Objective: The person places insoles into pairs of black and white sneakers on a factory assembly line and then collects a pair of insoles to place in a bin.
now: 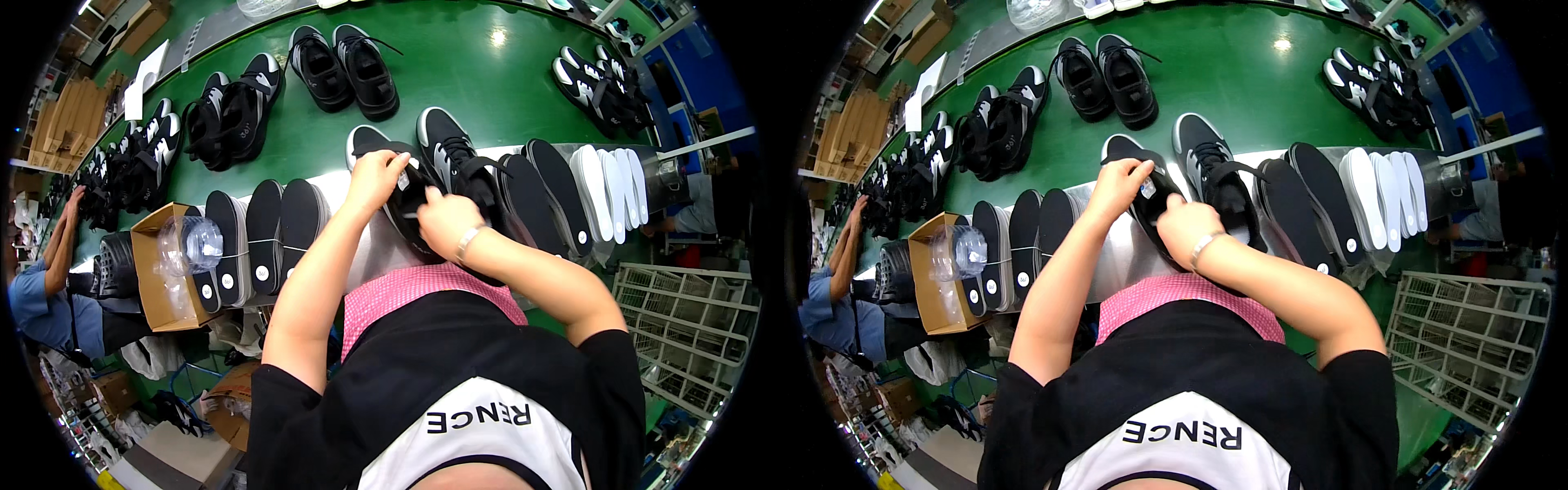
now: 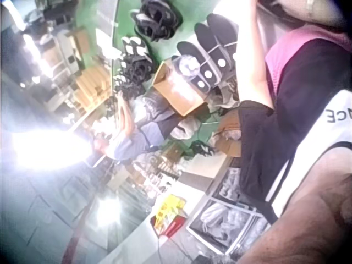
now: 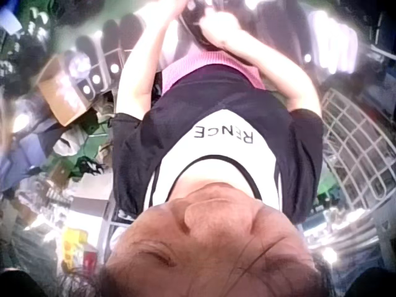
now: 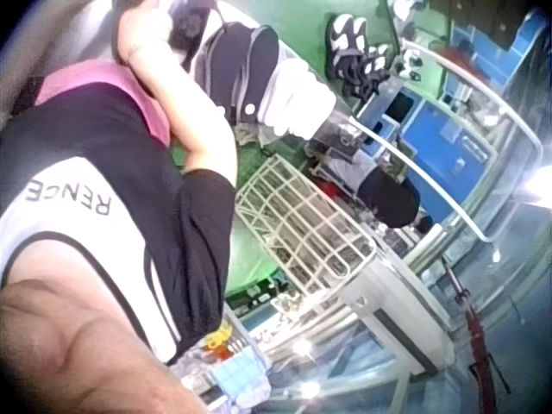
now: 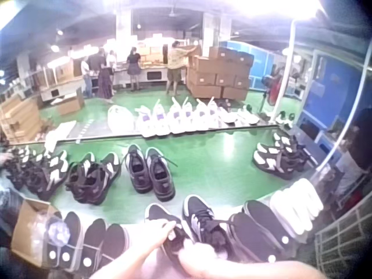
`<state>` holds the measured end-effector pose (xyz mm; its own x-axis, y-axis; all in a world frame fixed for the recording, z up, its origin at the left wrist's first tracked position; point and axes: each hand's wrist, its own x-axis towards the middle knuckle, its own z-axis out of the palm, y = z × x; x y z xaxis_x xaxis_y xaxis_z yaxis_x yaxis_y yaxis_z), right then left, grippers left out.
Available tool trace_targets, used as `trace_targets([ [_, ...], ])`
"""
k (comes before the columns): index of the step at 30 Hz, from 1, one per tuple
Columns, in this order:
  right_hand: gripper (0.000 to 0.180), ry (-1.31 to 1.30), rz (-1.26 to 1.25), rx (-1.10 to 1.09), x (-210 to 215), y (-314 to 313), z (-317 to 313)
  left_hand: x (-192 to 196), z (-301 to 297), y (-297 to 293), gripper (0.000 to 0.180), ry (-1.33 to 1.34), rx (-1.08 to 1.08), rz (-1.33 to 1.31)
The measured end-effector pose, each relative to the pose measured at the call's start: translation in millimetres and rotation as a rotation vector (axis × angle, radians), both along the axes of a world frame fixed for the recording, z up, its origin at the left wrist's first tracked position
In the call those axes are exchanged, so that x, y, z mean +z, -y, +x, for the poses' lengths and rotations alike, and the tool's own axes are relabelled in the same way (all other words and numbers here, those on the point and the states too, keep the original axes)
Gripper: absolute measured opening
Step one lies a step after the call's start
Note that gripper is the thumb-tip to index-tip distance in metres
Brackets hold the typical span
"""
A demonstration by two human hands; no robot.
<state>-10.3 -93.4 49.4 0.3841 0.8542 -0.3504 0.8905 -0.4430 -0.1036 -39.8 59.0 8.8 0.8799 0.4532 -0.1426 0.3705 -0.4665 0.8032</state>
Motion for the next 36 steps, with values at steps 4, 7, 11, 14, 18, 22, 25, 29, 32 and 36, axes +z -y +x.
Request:
trace_targets([
  [4, 0.02, 0.007, 0.065, -0.078, -24.1, -16.8, -4.3, -12.6, -8.2, 4.9, 0.032, 0.111, 0.142, 0.015],
  [7, 0.038, 0.076, 0.169, 0.063, 6.2, 15.1, -10.6, -15.9, -13.5, 4.5, 0.032, 0.156, 0.165, -0.055],
  [11, 0.043, -0.032, -0.267, -0.069, 48.7, 34.4, 0.1, -19.1, -13.5, 9.8, 0.031, 0.139, 0.181, -0.025],
  [14, 0.026, -0.02, -0.153, 0.034, 39.6, 26.0, 7.4, -18.0, -12.6, 12.9, 0.033, 0.168, 0.179, -0.039],
  [18, 0.014, -0.027, -0.019, 0.081, -0.9, 4.4, -2.4, -20.8, -13.3, 13.8, 0.033, 0.177, 0.183, -0.066],
  [22, 0.02, -0.157, -0.281, -0.055, -38.2, -29.3, 10.0, -18.7, -12.3, 15.0, 0.033, 0.198, 0.186, -0.106],
  [25, 0.024, -0.204, -0.536, 0.107, -48.0, -41.7, 18.5, -22.7, -13.6, 14.2, 0.031, 0.23, 0.205, -0.108],
  [29, 0.033, -0.193, -0.686, 0.306, -53.9, -48.9, 19.1, -24.7, -13.3, 13.5, 0.03, 0.245, 0.207, -0.122],
  [32, 0.029, -0.099, -0.581, 0.178, -52.4, -44.3, 9.7, -25.7, -13.1, 15.8, 0.03, 0.24, 0.211, -0.129],
  [36, 0.023, -0.048, -0.568, 0.122, -38.6, -44.6, 5.6, -27.4, -14.5, 15.8, 0.03, 0.246, 0.228, -0.113],
])
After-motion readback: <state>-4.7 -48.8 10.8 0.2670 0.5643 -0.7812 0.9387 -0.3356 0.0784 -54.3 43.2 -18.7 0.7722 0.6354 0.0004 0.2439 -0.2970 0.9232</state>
